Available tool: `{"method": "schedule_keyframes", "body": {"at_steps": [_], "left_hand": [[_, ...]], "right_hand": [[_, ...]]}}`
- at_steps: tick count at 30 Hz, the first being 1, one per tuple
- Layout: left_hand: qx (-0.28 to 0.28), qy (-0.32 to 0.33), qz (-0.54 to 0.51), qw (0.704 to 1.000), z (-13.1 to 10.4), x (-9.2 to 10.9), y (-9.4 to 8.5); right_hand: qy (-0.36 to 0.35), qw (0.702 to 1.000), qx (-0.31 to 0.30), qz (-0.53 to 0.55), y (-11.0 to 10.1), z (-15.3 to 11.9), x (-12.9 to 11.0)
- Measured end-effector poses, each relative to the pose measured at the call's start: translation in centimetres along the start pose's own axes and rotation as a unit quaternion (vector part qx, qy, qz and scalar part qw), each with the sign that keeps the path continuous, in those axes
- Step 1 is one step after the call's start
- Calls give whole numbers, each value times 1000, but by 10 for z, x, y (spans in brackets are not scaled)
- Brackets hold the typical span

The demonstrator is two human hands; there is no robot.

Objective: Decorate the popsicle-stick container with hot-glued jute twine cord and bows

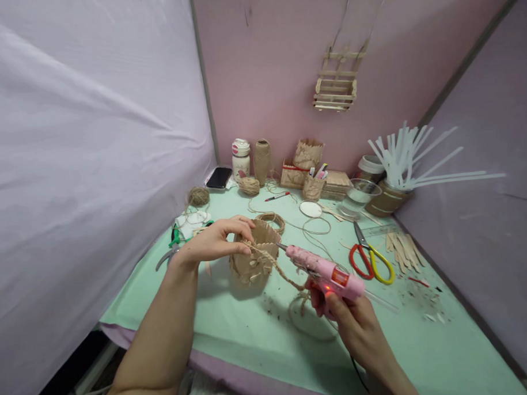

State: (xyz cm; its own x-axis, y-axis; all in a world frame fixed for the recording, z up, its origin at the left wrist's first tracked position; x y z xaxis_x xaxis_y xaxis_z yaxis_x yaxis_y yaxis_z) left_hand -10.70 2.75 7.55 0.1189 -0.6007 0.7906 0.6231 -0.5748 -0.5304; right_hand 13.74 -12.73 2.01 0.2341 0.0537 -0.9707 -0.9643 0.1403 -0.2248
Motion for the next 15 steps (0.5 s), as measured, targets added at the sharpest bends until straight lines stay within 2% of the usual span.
{"method": "schedule_keyframes", "body": {"at_steps": [7, 10, 13, 15], "left_hand": [[0, 0, 9, 1000, 0, 2, 1], [3, -3, 9, 1000, 0, 3, 1], [4, -1, 8, 1000, 0, 3, 0], [3, -4, 10, 1000, 0, 3, 0]], "right_hand": [[12, 990, 136, -34, 31, 8, -8], [-83, 977, 173, -90, 44, 11, -12], [-214, 943, 208, -149, 53, 12, -15], [-252, 925, 221, -179, 56, 13, -14]]}}
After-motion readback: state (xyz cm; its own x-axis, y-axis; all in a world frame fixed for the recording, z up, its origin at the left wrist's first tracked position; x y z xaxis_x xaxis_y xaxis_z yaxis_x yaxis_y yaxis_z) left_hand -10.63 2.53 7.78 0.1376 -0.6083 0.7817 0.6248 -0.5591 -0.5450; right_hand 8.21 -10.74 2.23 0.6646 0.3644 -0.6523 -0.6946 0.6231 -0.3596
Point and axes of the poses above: each hand's wrist, its own z-axis towards the middle knuckle, its own y-axis out of the palm, x = y × z, the point moved 2 cm from there along z, towards the middle knuckle, and after that the axes turned 5 degrees about y, right-handed, at the moved point
